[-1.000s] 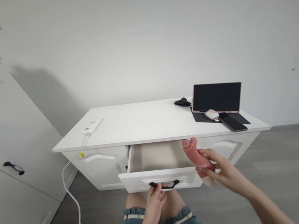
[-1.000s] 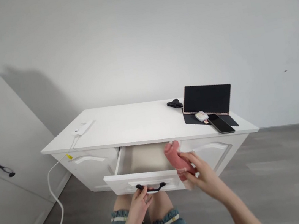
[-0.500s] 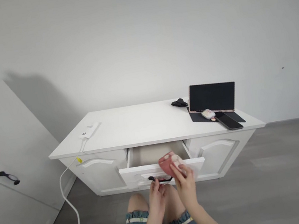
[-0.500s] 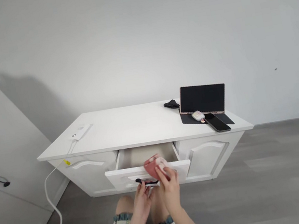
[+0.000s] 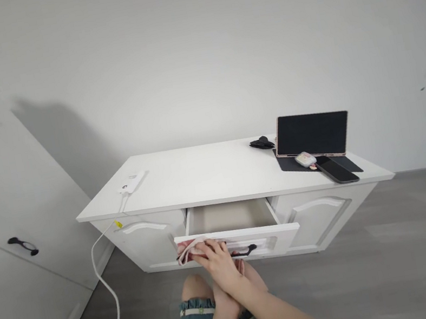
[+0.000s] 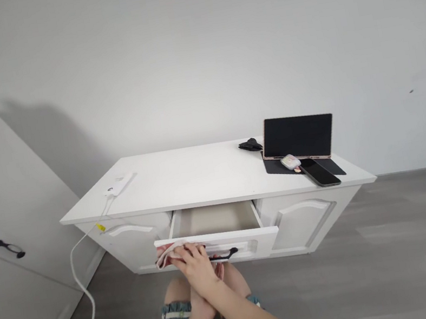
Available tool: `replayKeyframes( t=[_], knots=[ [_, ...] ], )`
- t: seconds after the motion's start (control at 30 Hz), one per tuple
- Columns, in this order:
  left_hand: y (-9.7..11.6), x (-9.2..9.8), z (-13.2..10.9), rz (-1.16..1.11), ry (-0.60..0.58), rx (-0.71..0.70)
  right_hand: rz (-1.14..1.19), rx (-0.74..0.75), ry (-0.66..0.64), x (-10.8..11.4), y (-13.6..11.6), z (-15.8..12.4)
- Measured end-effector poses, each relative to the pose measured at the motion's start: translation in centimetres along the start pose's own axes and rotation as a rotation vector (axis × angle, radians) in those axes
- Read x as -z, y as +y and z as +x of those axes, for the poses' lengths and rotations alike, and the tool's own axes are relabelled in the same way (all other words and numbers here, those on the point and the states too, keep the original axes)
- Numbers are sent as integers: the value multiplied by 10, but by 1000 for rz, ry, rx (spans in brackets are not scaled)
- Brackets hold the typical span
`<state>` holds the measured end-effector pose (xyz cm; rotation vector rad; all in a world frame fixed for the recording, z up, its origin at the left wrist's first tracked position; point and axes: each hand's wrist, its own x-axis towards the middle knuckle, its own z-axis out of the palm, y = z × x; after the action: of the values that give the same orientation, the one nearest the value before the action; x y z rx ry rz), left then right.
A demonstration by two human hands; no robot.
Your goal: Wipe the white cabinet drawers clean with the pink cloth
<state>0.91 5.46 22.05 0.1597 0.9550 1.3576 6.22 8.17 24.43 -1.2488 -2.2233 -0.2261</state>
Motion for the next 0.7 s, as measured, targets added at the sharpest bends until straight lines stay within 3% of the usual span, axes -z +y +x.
replayKeyframes(
  t=[0.13,0.27,0.43,0.53,0.7],
  knots=[
    [-3,4,4,-135,-88,146,-34,-54,105,9,24,-29],
    [-10,13,10,-313,-111,289,-122,-162,341,17,63,-72],
    [-14,16,15,-367,-83,307,-144,-327,521,16,113,-124],
    [-13,13,12,-354,-59,290,-44,-553,601,2,115,-136],
    [-9,14,2,-298,-67,283,356,-1035,689,-26,85,-124]
  ],
)
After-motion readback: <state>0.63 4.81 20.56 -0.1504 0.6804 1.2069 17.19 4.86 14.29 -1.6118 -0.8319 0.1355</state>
